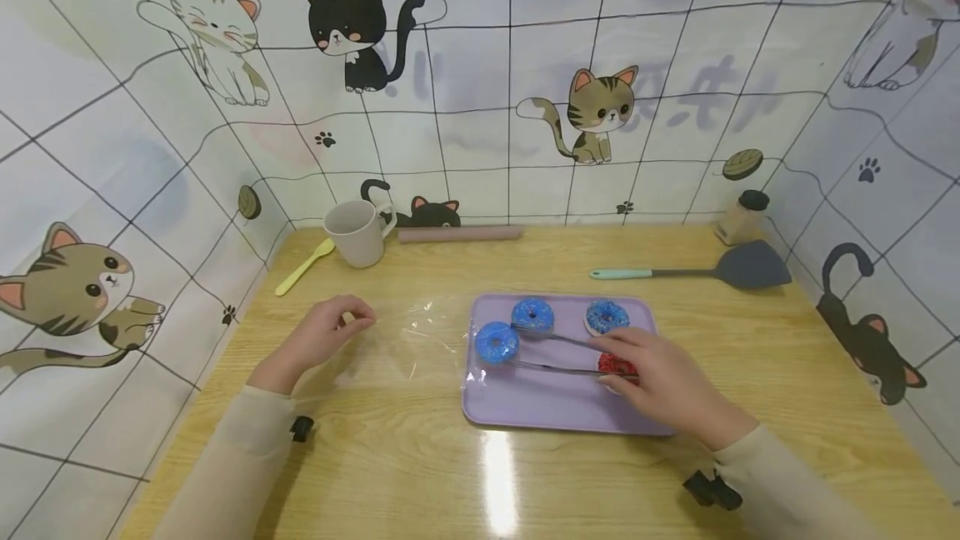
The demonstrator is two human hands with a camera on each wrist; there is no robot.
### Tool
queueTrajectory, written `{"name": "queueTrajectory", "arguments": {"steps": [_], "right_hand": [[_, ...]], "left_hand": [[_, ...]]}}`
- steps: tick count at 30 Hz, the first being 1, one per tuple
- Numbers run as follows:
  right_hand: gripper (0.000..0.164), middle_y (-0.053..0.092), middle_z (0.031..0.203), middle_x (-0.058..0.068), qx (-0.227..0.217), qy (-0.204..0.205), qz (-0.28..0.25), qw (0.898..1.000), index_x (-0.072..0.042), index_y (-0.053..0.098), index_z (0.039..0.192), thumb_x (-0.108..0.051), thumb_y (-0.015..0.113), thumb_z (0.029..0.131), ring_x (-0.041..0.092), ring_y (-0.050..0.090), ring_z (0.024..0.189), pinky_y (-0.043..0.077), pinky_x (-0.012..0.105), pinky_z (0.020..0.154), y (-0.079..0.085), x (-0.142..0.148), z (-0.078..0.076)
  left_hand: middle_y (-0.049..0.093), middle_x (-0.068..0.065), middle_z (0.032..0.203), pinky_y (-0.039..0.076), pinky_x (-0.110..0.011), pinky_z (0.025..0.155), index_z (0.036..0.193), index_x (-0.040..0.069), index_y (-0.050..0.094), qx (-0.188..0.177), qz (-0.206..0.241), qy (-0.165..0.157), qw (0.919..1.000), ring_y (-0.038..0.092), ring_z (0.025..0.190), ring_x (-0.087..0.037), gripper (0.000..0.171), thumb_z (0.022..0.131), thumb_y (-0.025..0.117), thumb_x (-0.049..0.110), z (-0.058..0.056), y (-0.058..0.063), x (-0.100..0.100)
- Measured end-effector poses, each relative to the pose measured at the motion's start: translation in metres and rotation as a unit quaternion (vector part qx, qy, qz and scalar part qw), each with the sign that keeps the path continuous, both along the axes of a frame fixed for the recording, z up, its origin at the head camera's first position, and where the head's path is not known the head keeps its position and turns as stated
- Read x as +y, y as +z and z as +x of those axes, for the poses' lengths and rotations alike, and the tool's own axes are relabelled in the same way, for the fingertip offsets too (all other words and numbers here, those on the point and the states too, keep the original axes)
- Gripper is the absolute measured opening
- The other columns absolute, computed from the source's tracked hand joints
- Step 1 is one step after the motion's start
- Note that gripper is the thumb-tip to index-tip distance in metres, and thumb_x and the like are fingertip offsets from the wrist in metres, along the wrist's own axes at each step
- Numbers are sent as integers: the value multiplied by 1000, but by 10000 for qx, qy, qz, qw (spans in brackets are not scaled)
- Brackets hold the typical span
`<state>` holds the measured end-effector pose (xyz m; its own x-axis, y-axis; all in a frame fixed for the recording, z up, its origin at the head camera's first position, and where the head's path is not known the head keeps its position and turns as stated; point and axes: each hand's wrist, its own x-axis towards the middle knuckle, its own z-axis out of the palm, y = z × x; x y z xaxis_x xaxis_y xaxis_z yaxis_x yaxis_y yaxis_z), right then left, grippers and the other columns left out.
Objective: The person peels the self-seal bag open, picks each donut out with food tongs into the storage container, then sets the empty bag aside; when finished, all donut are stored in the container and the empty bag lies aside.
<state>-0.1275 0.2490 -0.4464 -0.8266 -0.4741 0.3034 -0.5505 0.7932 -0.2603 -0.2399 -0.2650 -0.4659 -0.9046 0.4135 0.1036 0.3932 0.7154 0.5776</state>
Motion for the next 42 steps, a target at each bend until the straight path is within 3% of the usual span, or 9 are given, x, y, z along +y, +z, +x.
{"name": "queueTrajectory", "arguments": {"steps": [8,19,29,38,42], "right_hand": [[57,71,118,-3,314,208,178,9991,-22,71,131,-21,91,77,18,70,103,59,44,82,6,27,6],[52,71,114,-7,-205,50,367,9991,-24,73,127,-23,91,79,13,69,99,59,40,79,1,37,12],[50,71,114,-6,-256,35,426,9988,-22,73,126,-22,90,79,13,69,98,59,41,79,1,39,14],[57,70,125,3,-415,-426,-21,9982,-23,71,131,-25,91,78,23,72,105,60,48,84,2,51,28],[58,70,123,2,-404,-781,-263,9958,-19,68,133,-27,91,80,21,71,98,60,42,76,4,63,33]], "left_hand": [[74,0,102,51,-29,77,102,14,75,-10,37,63,10000,64,94,-16,6,100,70,17,2,4,1],[73,0,105,51,-31,79,104,15,74,-158,-113,140,9997,64,96,-17,8,101,68,19,4,4,-5],[73,-1,102,50,-32,77,104,9,75,-26,-216,-11,9998,64,96,-18,9,100,69,15,9,11,-9],[72,3,100,50,-32,77,103,11,75,-229,-531,-28,9983,63,95,-17,7,100,69,12,10,11,-22],[72,2,100,50,-36,80,102,11,75,-321,-617,19,9976,63,97,-18,7,100,68,12,11,12,-25]]}}
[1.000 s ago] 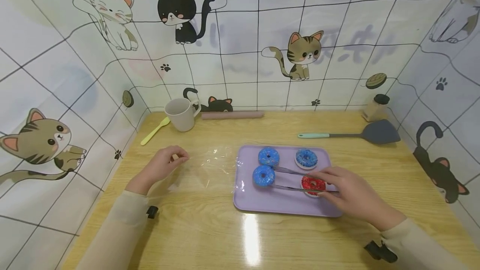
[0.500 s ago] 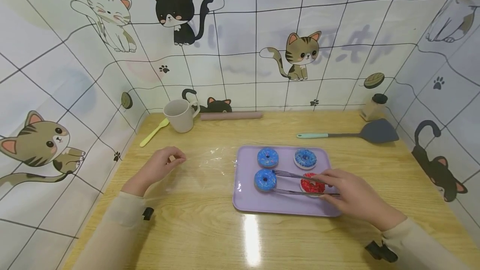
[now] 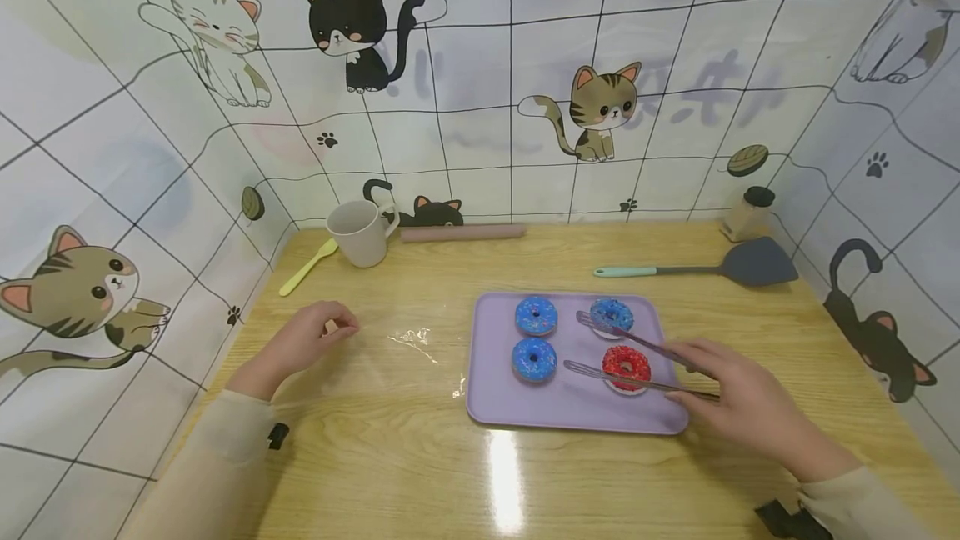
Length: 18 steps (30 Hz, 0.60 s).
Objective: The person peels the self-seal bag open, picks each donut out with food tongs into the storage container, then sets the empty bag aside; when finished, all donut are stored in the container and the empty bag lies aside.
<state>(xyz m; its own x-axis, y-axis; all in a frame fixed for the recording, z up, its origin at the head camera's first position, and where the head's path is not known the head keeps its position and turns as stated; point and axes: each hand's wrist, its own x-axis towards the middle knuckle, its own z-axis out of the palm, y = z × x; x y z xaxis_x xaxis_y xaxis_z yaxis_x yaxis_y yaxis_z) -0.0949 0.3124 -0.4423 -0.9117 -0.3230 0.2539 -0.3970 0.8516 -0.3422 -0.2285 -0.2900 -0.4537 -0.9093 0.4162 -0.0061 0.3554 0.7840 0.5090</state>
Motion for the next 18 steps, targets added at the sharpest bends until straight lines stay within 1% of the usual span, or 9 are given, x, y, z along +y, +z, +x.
{"name": "queueTrajectory", "arguments": {"steps": [4,7,9,11,13,15,16,18], "right_hand": [[58,70,117,5,29,-342,-112,9993,-14,66,134,-28,89,82,22,67,93,55,38,69,-2,20,-1],[57,70,112,10,114,-633,-151,9978,-9,66,132,-30,88,84,24,65,91,51,36,65,-5,37,-3],[57,70,109,14,168,-834,-176,9962,-6,66,131,-29,87,84,27,64,89,49,38,63,-8,47,-5],[59,69,110,20,132,-1053,-226,9941,-2,64,133,-30,86,86,34,65,90,50,45,65,-12,56,-7],[62,68,117,27,31,-1299,-237,9912,2,62,136,-30,84,87,44,65,96,51,56,71,-16,63,-9],[66,63,125,34,-156,-1572,-242,9872,4,58,140,-32,82,90,53,61,103,48,65,76,-21,72,-10],[68,60,129,36,-237,-1704,-241,9848,4,56,142,-33,81,90,56,59,107,47,68,79,-22,77,-10],[70,59,130,38,-296,-1896,-201,9812,5,55,142,-33,81,90,59,57,109,46,69,80,-26,84,-9]], "left_hand": [[70,1,99,52,-42,83,101,11,75,5,-99,-15,9999,63,99,-21,7,100,69,12,3,2,0],[69,1,98,52,-46,85,99,11,75,80,-155,-87,9998,63,98,-22,6,99,70,12,2,2,1],[69,2,97,52,-48,86,98,11,76,145,-181,-143,9996,63,98,-22,5,99,70,12,1,0,0],[69,3,96,52,-49,88,97,12,76,196,-221,-178,9994,63,97,-21,5,98,71,12,-1,-2,-1],[70,3,95,53,-50,90,96,12,76,231,-262,-205,9992,63,96,-20,5,97,72,11,-2,-4,-2],[70,4,94,53,-51,90,95,12,76,241,-291,-258,9990,63,95,-19,5,97,72,11,-2,-4,-3],[70,3,94,53,-51,90,95,12,76,245,-300,-290,9988,64,95,-20,5,97,72,11,-2,-4,-2],[71,3,94,54,-51,89,95,12,75,249,-296,-342,9987,64,94,-20,5,97,72,10,-2,-4,-1]]}}
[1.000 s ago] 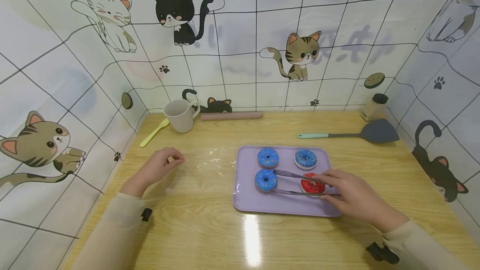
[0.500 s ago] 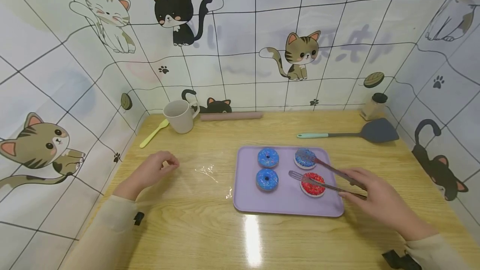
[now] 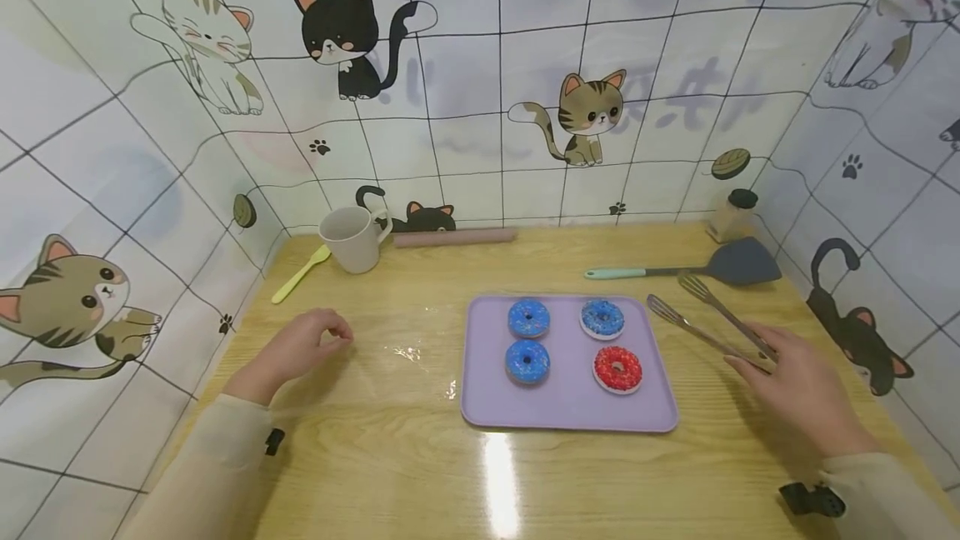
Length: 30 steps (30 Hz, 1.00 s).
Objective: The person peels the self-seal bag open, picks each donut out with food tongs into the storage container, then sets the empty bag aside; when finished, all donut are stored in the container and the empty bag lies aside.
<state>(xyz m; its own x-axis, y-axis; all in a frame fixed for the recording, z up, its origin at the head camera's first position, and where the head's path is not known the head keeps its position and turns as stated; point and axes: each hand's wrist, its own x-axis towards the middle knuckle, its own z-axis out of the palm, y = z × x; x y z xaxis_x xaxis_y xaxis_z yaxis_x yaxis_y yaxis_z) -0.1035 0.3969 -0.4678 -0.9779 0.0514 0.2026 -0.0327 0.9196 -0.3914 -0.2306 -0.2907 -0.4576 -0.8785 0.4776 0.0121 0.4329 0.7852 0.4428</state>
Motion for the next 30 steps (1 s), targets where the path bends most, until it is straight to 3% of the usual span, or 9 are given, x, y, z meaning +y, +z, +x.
{"name": "queueTrajectory", "arguments": {"steps": [5,11,18,22,27,30], "right_hand": [[71,61,122,39,-12,-113,137,9998,8,55,140,-33,82,89,57,60,102,47,66,77,-9,13,-1],[80,60,123,40,-272,-164,273,9991,9,54,141,-45,80,88,59,60,101,48,67,75,-12,20,-1],[85,65,115,36,-622,-208,209,9976,11,56,135,-55,79,86,54,63,97,49,63,71,-15,25,4],[87,63,120,40,-752,-253,260,9965,12,56,134,-57,78,87,59,60,102,48,66,75,-19,26,5],[92,59,125,42,-958,-259,365,9944,14,53,136,-60,76,87,62,57,107,47,70,80,-20,24,3],[105,55,130,44,-1137,-259,415,9923,16,43,144,-65,75,86,64,54,111,46,72,84,-18,22,1]], "left_hand": [[70,2,93,54,-50,89,94,12,76,14,-53,-28,10000,65,95,-23,4,96,73,9,2,-1,2],[69,5,92,54,-48,87,92,13,77,49,-153,-126,9998,65,93,-23,4,95,75,12,3,-2,7],[72,2,97,52,-54,94,95,14,79,-86,95,-211,9997,67,102,-30,6,95,74,9,1,1,15],[74,0,102,51,-55,97,101,13,79,-191,170,-218,9994,66,106,-31,9,94,75,8,0,0,16],[74,-4,111,51,-58,95,111,12,78,-381,332,-217,9985,64,111,-33,22,89,82,15,1,-1,16],[73,-6,117,51,-59,94,116,12,77,-436,377,-226,9981,62,114,-34,32,86,86,20,5,-1,16]]}}
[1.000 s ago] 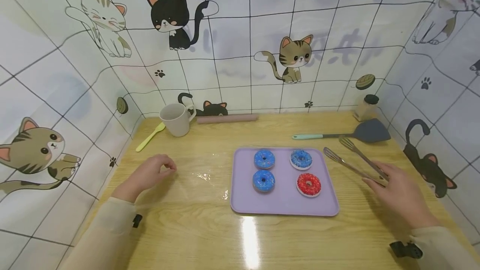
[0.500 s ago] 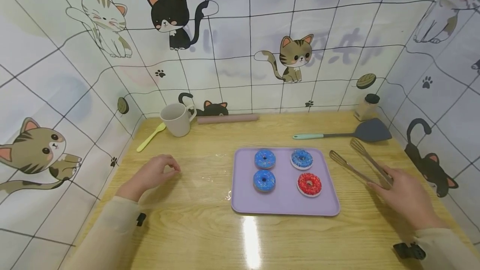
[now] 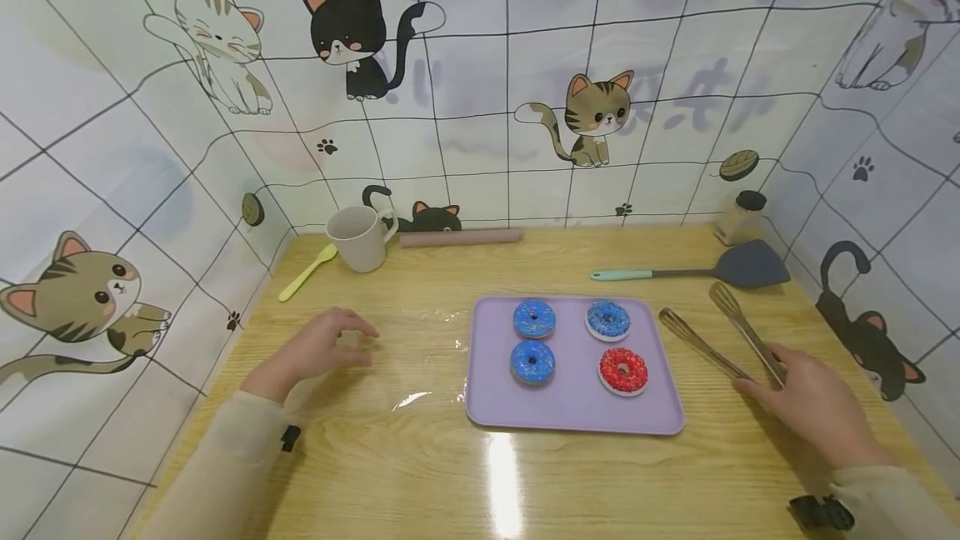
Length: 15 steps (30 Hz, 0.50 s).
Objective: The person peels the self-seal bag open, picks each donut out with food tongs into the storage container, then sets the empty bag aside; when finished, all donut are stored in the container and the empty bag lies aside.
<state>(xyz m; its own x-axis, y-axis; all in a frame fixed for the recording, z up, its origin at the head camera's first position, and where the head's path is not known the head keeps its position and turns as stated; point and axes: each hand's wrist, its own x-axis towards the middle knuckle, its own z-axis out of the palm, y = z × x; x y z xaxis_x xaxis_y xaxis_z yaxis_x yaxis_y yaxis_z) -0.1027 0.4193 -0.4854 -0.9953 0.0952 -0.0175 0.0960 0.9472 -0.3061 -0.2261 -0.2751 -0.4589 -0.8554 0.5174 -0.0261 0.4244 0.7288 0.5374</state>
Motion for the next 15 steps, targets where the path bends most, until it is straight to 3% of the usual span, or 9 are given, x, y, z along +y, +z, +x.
{"name": "queueTrajectory", "arguments": {"steps": [3,6,11,15], "right_hand": [[122,47,135,48,-144,-41,-15,9999,16,25,154,-69,75,82,68,47,116,42,75,88,4,-2,-1],[130,39,138,51,32,-24,-55,10000,12,13,159,-69,78,80,70,40,119,37,78,92,8,-8,-3],[113,31,148,48,725,285,-35,9970,9,22,159,-58,78,86,68,31,129,27,79,101,12,-20,-17],[100,20,161,40,1050,589,133,9926,3,26,160,-53,74,92,65,26,140,23,78,108,15,-31,-33]], "left_hand": [[71,-8,123,51,-58,96,120,14,76,-37,-66,127,9999,60,118,-34,39,84,87,23,2,-2,0],[67,-10,130,48,-58,102,125,15,74,-6,-126,268,9996,58,123,-34,44,84,88,25,4,-3,0],[58,-17,144,39,-64,111,136,10,67,252,-96,228,9994,48,136,-42,56,86,86,28,2,-1,2],[36,-20,163,33,-70,114,150,15,54,358,-258,258,9987,34,148,-48,71,88,83,34,2,4,7]]}}
